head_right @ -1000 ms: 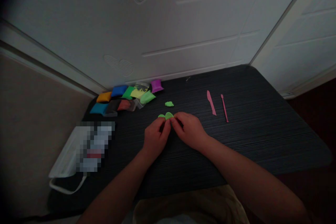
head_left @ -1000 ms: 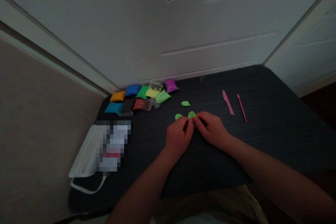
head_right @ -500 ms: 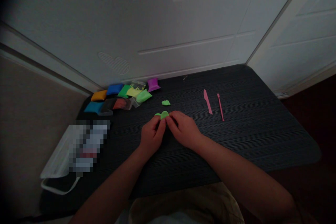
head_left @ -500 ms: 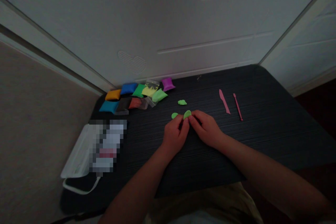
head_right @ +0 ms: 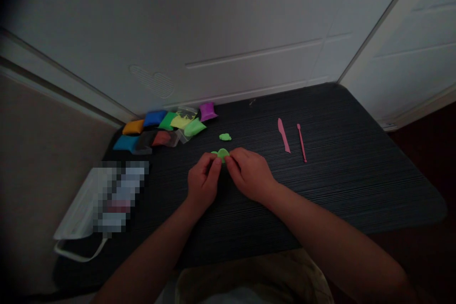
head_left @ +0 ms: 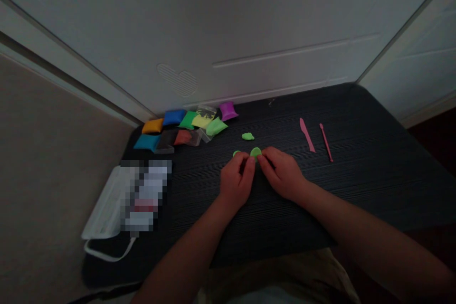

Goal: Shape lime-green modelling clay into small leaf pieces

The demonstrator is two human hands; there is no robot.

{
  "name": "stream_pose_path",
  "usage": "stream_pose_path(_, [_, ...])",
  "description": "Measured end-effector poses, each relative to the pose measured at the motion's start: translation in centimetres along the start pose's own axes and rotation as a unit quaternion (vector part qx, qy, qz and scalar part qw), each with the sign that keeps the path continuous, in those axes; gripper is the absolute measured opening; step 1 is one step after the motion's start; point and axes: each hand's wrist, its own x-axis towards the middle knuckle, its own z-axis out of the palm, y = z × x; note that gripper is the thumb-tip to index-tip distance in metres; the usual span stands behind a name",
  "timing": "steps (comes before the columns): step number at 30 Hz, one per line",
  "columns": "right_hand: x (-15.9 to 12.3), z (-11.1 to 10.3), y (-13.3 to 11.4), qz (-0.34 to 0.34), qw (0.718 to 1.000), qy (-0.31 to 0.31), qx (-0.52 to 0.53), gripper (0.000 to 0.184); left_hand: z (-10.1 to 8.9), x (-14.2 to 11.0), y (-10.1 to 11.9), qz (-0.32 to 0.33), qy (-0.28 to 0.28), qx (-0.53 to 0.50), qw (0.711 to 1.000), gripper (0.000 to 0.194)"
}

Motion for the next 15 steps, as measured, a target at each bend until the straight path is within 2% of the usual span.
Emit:
stream_pose_path(8, [0.07, -0.48, 0.13, -0.037, 0.999, -0.019, 0.016, 0.022, -0.76, 0.24, -0.65, 0.086, -0.014, 0.004, 0.996, 0.014])
stream_pose_path(15, [0.13, -0.48, 0.43, -0.026, 0.999, -0.009, 0.039, 0.020, -0.45, 0.19, -0.73, 0.087, -0.010, 0.014, 0.996, 0.013])
